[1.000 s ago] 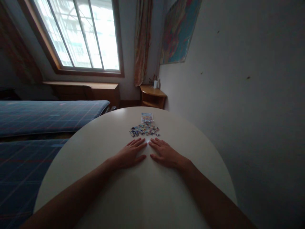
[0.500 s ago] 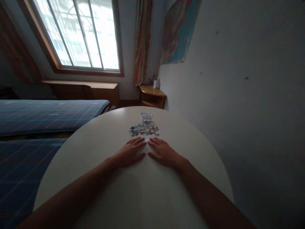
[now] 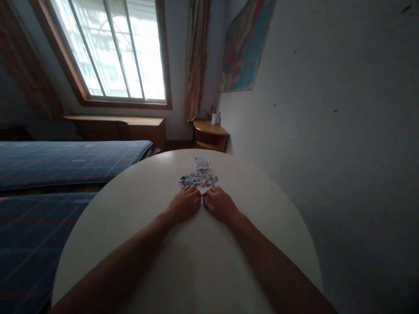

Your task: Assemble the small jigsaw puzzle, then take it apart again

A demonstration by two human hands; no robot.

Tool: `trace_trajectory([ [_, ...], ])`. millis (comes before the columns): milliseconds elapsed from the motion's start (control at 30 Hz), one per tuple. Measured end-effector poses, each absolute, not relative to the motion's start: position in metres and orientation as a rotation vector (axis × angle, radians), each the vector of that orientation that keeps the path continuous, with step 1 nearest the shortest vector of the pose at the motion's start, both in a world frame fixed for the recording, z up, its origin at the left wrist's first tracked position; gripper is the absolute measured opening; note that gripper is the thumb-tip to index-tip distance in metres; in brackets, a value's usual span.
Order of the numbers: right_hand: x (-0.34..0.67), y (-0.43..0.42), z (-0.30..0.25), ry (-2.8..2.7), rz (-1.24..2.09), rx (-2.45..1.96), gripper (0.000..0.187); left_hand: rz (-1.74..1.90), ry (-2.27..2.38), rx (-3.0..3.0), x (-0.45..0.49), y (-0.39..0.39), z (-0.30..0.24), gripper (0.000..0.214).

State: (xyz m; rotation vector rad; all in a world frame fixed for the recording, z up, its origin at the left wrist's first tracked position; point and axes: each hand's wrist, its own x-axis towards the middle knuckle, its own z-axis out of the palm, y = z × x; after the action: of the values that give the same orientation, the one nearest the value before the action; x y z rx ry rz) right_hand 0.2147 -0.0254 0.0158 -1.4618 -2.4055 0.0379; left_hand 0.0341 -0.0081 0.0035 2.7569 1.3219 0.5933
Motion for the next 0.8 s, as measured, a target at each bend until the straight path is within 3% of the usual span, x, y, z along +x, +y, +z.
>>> trace_trajectory([
  [367,0.253,-0.024,0.012,-2.241,0.286,-1.432,0.023,0.74,1.895,2.466,-0.004,0.014,0.003,0.021],
  [800,0.257,-0.026,0.016,-2.252,0.327,-1.419,0.023,0.556,1.872,2.516,-0.002,0.007,0.01,0.022],
])
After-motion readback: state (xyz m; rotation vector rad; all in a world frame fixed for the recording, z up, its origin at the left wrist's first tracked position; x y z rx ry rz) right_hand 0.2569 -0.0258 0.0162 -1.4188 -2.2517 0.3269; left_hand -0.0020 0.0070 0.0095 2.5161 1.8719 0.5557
